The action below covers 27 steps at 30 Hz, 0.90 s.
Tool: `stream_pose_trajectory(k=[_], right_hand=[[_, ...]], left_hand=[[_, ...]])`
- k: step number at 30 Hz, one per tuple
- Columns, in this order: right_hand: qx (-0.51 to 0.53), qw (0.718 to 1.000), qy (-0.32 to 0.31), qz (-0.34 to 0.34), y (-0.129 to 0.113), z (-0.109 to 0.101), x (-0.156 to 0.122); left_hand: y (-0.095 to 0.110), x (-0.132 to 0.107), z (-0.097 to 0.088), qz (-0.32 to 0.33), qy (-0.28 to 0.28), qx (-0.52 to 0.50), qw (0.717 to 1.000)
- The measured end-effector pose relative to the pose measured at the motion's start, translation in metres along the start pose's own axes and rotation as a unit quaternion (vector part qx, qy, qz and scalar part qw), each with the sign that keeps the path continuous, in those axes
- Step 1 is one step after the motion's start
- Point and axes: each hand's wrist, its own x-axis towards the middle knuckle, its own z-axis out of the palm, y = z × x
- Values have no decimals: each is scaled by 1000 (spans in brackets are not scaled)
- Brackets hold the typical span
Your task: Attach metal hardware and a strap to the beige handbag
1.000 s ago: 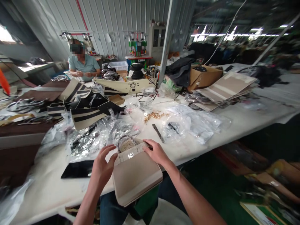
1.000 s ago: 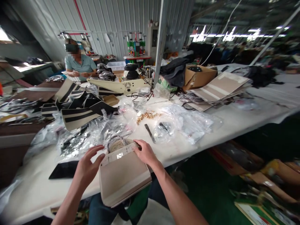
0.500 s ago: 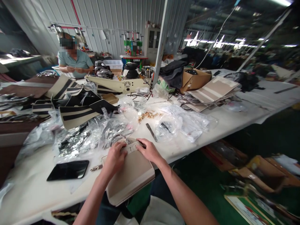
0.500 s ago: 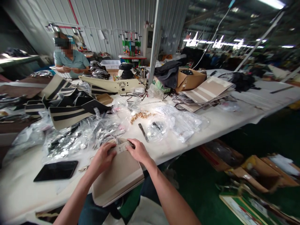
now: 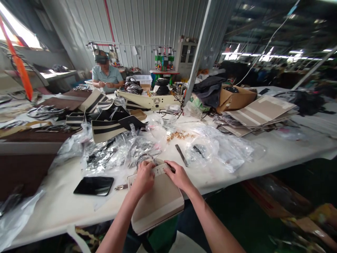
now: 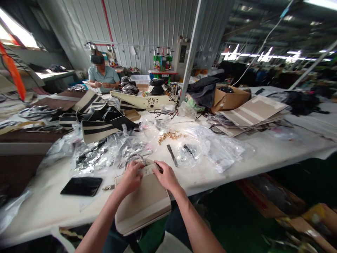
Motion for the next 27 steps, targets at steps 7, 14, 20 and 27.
stream_pose_trajectory(k=[7,14,20,27], right_hand=[[-3,1000,-2,11,1,1,-1],[-13,999,-26,29,15,0,0],[-39,997,-32,65,23,-4,4],[-118,990,-80,13,7,-28,24]], left_hand=[[6,-7,2,-3,22,-10,1000],[20,-17,2,-45,52,-52,996],[22,-14,4,-63,41,-49,996],[18,-15,13,-61,72,-59,994]])
